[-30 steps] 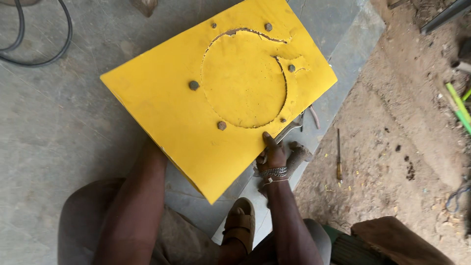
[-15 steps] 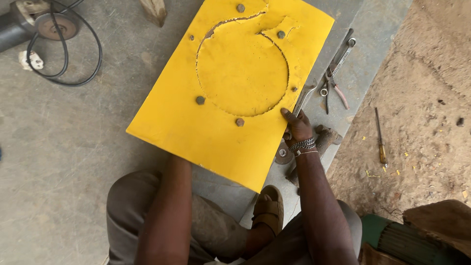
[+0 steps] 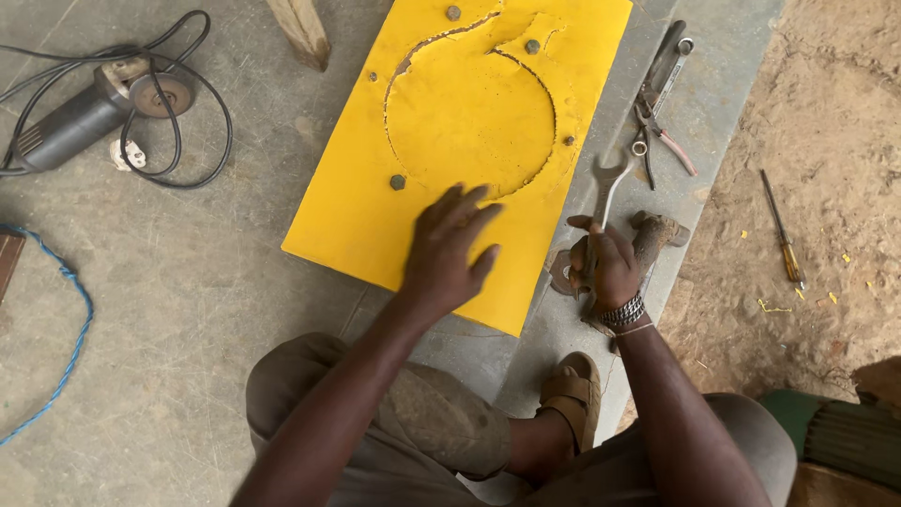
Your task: The person uses a hammer to drive nails into a yellow board that has a circular cutout. The person holds the board with one hand and repeatedly strikes the nails with the hammer, moving around the perimeter of the cutout.
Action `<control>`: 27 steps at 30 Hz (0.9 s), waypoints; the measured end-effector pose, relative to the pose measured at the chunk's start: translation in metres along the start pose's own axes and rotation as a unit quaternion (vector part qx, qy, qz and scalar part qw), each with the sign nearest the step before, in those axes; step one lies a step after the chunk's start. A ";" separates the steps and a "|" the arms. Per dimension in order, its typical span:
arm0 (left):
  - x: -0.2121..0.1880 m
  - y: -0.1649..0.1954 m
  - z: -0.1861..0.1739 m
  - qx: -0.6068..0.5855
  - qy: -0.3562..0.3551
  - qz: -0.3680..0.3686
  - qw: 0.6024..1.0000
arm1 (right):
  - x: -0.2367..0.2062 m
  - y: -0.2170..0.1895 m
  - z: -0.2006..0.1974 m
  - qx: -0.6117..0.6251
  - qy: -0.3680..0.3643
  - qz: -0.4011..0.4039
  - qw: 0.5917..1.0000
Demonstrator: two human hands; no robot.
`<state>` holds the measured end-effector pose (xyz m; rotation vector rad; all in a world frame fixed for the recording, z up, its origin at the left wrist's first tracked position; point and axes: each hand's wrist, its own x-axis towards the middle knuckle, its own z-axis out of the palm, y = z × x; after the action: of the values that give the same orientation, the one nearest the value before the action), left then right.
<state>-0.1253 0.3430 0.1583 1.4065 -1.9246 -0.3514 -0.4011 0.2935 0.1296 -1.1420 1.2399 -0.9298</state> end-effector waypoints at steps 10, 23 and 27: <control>0.048 -0.003 0.028 0.170 -0.332 -0.055 0.926 | -0.048 0.030 0.055 -0.272 0.166 -0.131 0.939; 0.042 -0.007 0.046 0.222 -0.332 -0.042 0.916 | -0.039 0.066 0.052 -0.336 0.164 -0.252 0.892; 0.040 -0.007 0.048 0.221 -0.338 -0.039 0.914 | -0.036 0.068 0.044 -0.421 0.168 -0.195 0.870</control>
<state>-0.1596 0.2949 0.1357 1.8202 -2.6347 -0.5144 -0.3659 0.3483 0.0696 -2.0399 1.8270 -0.9179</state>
